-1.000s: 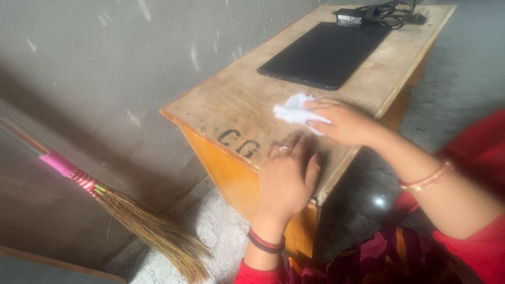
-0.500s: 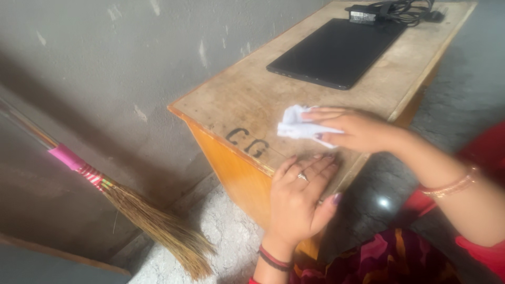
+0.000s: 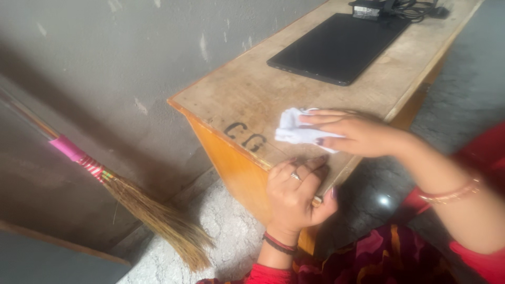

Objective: The person wipes a red plastic chair with a white cloth, focusing on the legs and seat. They then move to a wooden table, wiping the surface and a black laptop placed on it. The person returns to the chair to wipe the seat and backrest before finishing by wiping the laptop again.

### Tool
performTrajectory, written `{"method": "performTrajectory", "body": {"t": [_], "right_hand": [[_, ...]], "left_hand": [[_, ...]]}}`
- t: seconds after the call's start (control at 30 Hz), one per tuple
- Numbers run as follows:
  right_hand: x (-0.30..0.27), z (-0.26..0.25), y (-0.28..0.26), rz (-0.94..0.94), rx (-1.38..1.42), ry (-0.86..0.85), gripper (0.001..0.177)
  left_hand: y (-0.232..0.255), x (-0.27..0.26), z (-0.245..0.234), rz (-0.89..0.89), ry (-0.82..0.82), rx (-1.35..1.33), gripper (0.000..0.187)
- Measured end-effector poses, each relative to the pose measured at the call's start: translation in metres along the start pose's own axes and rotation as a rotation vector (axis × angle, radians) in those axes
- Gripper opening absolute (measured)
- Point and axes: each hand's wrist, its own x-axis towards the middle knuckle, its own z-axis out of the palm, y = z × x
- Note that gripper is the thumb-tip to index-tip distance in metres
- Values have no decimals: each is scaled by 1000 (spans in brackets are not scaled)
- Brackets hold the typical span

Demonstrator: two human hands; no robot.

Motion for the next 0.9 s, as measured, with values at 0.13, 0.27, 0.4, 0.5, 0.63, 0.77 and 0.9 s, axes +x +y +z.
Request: {"method": "performTrajectory", "body": {"t": [0.13,0.27,0.4,0.5,0.63,0.77,0.9], "right_hand": [[-6,3,21,143,-63,-3,45],[9,-1,42,62,-35,126,46],[30,7,10,150,-84,79,54],[19,7,-18,6,-15,38,57],[-13,1,-20,-34,14,-35,53],[-27,-3,25,133,-20,79,50],[-30,-13,48,295,-90,232,49]], "left_hand": [[1,-3,2,-17,22,-2,20],[1,-4,6,-5,87,-1,18],[-1,-5,12,7,138,-5,17],[-2,-6,13,15,139,-12,18],[-4,-7,12,21,131,-4,18],[-5,-7,12,21,144,-17,16],[-4,-4,13,37,163,-44,17]]}}
